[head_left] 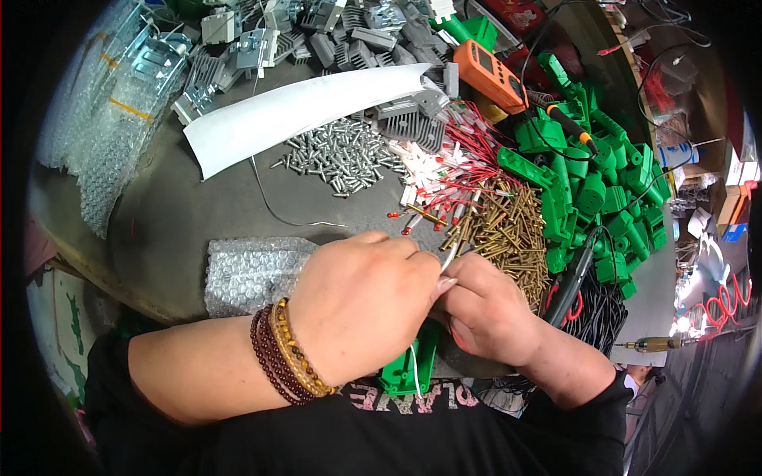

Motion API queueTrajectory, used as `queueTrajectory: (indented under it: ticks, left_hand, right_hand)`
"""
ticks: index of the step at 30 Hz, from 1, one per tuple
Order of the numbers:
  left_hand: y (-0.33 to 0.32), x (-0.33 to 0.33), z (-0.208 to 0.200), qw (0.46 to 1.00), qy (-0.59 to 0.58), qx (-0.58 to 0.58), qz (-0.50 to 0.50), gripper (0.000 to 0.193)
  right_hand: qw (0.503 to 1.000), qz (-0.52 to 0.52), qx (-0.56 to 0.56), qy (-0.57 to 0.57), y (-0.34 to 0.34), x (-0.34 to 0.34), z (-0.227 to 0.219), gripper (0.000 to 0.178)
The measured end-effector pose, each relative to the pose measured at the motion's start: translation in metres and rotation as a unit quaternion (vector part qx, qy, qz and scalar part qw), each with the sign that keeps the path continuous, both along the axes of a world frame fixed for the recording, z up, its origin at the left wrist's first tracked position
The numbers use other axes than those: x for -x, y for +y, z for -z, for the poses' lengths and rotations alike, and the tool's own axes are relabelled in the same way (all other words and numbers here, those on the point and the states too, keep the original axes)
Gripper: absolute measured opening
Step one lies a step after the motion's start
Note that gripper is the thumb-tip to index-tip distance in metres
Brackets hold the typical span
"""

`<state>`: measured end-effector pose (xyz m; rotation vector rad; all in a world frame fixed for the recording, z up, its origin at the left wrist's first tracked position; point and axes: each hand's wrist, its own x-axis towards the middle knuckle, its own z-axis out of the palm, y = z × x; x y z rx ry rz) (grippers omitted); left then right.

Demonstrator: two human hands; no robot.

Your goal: Assembling components into a green plastic housing, including soldering wires and fitting circuit boards.

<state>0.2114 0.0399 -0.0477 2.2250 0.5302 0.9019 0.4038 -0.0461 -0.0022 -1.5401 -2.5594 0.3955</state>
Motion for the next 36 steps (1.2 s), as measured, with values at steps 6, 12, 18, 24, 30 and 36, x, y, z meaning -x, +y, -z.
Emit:
queueTrajectory:
  ticks: [6, 12, 18, 24, 30, 36]
  left_hand:
    - [-0.009, 0.004, 0.004, 1.0, -0.015, -0.001, -0.019, 0.02]
    - [-0.01, 0.005, 0.004, 1.0, -0.011, 0.003, -0.015, 0.022]
    - [-0.008, 0.006, 0.004, 1.0, -0.002, 0.007, -0.01, 0.023]
    - [-0.006, 0.005, 0.0, 1.0, -0.004, 0.006, 0.004, 0.02]
    - [-0.006, 0.008, 0.003, 1.0, 0.007, 0.015, 0.014, 0.016]
    - [-0.006, 0.006, -0.001, 1.0, -0.01, 0.0, 0.021, 0.017]
  right_hand:
    - [0.937, 0.22, 0.22, 0.158, 0.011, -0.003, -0.017, 0.028]
    - [0.851, 0.219, 0.437, 0.191, 0.02, -0.017, 0.001, 0.028]
    - [0.837, 0.249, 0.435, 0.221, 0.021, -0.012, 0.007, 0.024]
    - [0.853, 0.244, 0.425, 0.181, 0.025, -0.006, 0.0, 0.022]
    - [0.938, 0.089, 0.33, 0.058, 0.059, -0.028, -0.039, 0.029]
    - [0.983, 0.087, -0.044, -0.155, 0.067, -0.055, -0.015, 0.013]
